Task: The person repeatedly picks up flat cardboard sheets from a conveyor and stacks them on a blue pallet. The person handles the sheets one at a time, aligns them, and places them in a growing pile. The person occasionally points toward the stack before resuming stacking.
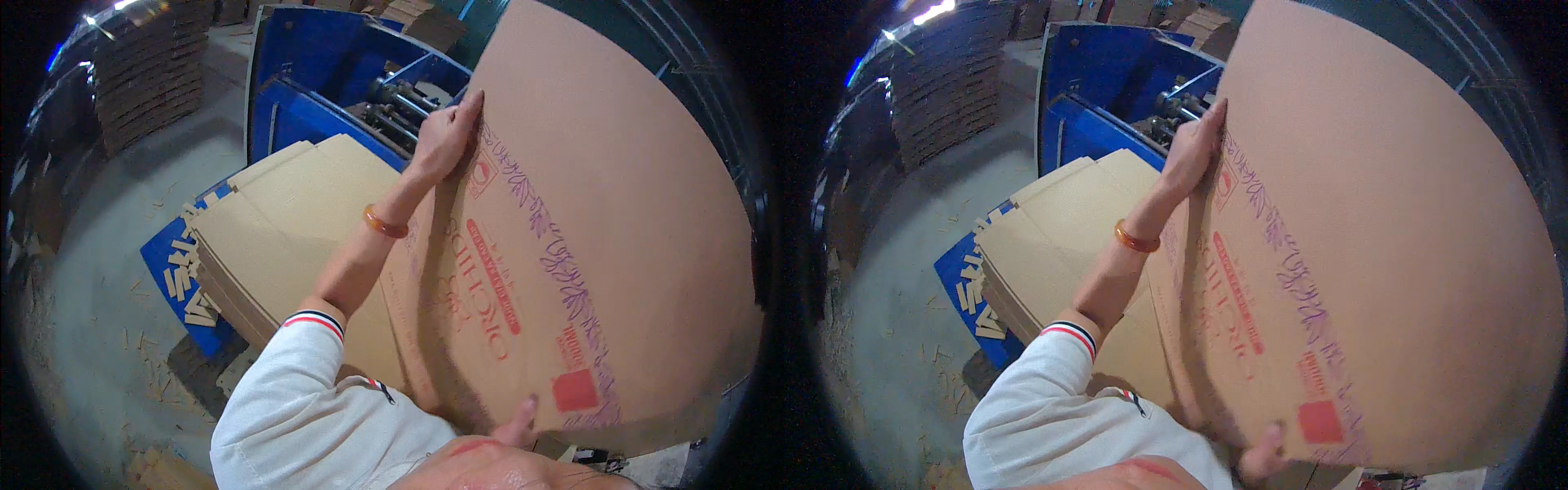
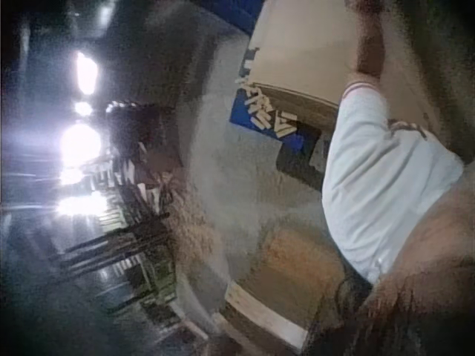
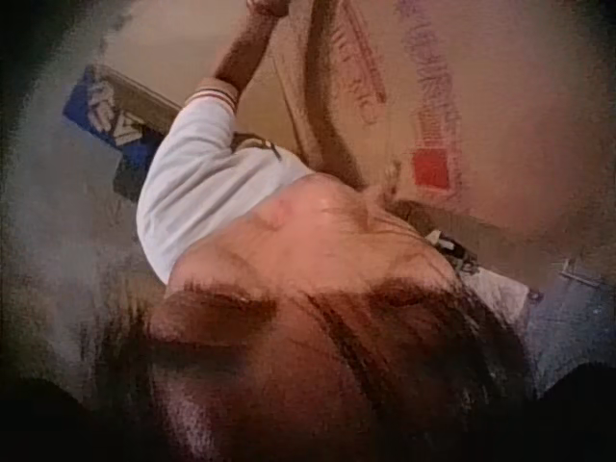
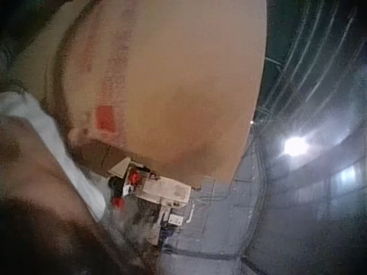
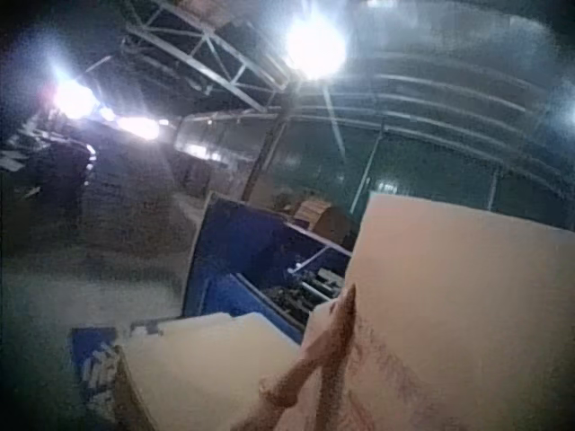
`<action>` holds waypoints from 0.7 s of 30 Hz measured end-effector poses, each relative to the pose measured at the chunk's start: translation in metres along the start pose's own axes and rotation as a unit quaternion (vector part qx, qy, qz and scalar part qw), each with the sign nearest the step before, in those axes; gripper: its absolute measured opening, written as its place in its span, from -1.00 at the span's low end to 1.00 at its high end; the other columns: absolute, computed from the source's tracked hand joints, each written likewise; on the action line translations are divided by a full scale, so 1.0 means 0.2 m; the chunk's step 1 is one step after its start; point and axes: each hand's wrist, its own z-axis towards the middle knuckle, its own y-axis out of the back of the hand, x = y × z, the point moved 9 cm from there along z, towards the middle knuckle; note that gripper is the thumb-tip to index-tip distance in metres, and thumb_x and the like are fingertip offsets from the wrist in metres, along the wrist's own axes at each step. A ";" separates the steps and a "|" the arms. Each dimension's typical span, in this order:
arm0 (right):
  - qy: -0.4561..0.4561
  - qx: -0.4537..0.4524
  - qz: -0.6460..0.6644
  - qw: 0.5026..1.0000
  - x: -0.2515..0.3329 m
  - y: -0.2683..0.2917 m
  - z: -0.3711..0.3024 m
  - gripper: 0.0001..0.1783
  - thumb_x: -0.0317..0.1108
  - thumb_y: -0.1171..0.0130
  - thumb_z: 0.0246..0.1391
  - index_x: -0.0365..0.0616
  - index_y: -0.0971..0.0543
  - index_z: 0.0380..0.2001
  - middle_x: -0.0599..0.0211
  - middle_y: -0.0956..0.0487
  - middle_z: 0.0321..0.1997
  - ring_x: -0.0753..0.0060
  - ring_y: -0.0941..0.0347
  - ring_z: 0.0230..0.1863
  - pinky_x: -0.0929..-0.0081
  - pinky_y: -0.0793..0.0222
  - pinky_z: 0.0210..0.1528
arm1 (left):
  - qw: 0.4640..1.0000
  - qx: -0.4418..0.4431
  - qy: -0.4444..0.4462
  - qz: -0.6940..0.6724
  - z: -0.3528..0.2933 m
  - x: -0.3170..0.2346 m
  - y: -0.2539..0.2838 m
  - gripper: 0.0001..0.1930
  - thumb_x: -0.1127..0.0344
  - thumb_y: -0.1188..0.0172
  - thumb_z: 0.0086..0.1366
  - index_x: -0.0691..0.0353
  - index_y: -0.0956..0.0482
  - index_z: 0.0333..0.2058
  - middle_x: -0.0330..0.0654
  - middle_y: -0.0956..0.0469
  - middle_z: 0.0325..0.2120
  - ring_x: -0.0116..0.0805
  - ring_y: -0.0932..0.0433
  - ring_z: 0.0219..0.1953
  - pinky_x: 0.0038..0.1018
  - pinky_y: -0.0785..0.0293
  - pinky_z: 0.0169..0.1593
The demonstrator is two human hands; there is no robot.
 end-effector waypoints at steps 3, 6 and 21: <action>-0.036 0.023 0.015 0.999 -0.04 0.06 0.12 -0.19 -0.42 -0.17 -0.01 -0.20 -0.03 0.28 -0.05 -0.28 0.18 0.00 -0.31 0.11 0.01 -0.34 0.10 | 0.999 0.036 -0.009 0.005 -0.02 -0.09 0.03 -0.31 -0.28 0.12 0.28 0.37 -0.53 -0.49 -0.13 -0.51 -0.56 -0.39 -0.40 -0.44 -0.46 -0.34 -0.27; 0.023 0.011 0.070 0.997 0.04 -0.06 -0.02 -0.22 -0.38 -0.18 -0.04 -0.18 -0.11 0.25 -0.03 -0.32 0.15 0.02 -0.31 0.13 0.00 -0.35 0.08 | 0.993 0.093 -0.049 -0.051 0.01 0.02 0.00 -0.39 -0.19 0.13 0.34 0.36 -0.50 -0.38 -0.17 -0.48 -0.49 -0.43 -0.36 -0.39 -0.50 -0.33 -0.23; 0.143 0.025 -0.164 0.976 0.17 -0.10 -0.31 -0.21 -0.06 -0.19 -0.04 -0.07 -0.18 0.24 0.18 -0.22 0.29 0.04 -0.19 0.24 -0.10 -0.06 0.25 | 0.992 0.004 0.049 0.113 -0.39 0.42 0.19 -0.30 -0.26 0.26 0.33 0.37 -0.53 -0.36 0.14 -0.52 -0.46 0.02 -0.51 -0.36 -0.27 -0.36 -0.24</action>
